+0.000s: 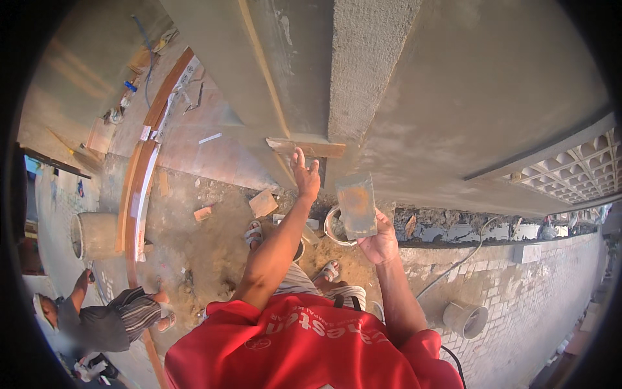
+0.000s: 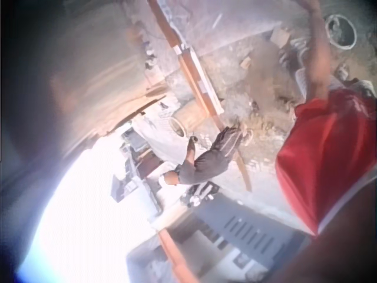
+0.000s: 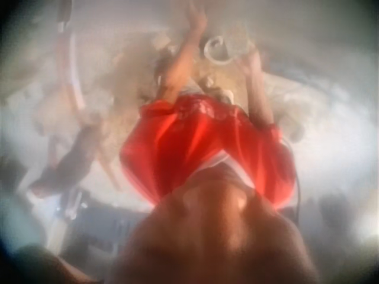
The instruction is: The person applies and smooths plaster onto a wall using a trowel and a wooden float. They repeatedly scoop plaster from a bucket, spread it on the wall, and smooth the surface to create a finished finish.
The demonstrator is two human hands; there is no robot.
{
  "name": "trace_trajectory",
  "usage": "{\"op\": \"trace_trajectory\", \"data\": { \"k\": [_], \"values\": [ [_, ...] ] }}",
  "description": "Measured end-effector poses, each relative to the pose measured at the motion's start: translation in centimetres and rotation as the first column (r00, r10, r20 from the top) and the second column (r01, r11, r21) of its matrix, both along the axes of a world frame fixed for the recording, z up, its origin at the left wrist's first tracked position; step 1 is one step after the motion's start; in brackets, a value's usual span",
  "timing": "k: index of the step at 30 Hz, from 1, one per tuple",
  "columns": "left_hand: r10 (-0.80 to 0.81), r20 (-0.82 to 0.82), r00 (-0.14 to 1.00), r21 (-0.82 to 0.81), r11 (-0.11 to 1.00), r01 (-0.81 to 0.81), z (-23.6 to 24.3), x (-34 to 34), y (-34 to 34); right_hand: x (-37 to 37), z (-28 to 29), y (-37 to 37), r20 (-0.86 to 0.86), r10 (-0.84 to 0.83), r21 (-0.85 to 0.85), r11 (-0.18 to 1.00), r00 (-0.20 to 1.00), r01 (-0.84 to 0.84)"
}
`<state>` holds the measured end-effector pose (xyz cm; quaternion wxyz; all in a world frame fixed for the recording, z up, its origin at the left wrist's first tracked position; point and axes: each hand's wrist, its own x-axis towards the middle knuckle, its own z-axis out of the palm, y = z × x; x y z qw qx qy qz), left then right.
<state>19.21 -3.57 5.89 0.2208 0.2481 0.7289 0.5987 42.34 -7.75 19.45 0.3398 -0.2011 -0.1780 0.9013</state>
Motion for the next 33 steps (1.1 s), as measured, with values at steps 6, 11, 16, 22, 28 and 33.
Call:
{"op": "trace_trajectory", "data": {
  "k": [6,11,16,22,28,33],
  "values": [
    [0.166,0.416,0.894,0.336,0.885,-0.321,-2.0,2.1,3.5,-0.2,1.2,-1.0,0.067,-0.06,-0.005,0.998,0.996,0.061],
    [0.167,0.689,0.705,0.301,0.82,-0.488,-1.7,2.2,4.7,1.5,1.1,-1.3,0.136,-0.09,0.045,0.995,0.987,0.084],
    [0.242,0.775,0.584,0.253,0.728,-0.637,1.4,2.1,5.0,4.7,0.1,-1.2,0.168,-0.127,0.066,0.991,0.978,0.117],
    [0.313,0.802,0.509,0.181,0.684,-0.707,2.2,1.5,5.8,7.2,0.1,-1.0,0.213,-0.164,0.093,0.985,0.963,0.147],
    [0.363,0.814,0.453,0.083,0.699,-0.71,0.6,1.2,6.5,8.1,0.8,-0.5,0.224,-0.162,0.12,0.983,0.961,0.138],
    [0.325,0.868,0.376,0.006,0.749,-0.662,1.2,1.0,6.0,8.4,1.1,-0.6,0.221,-0.15,0.146,0.982,0.964,0.12]
  ]
}}
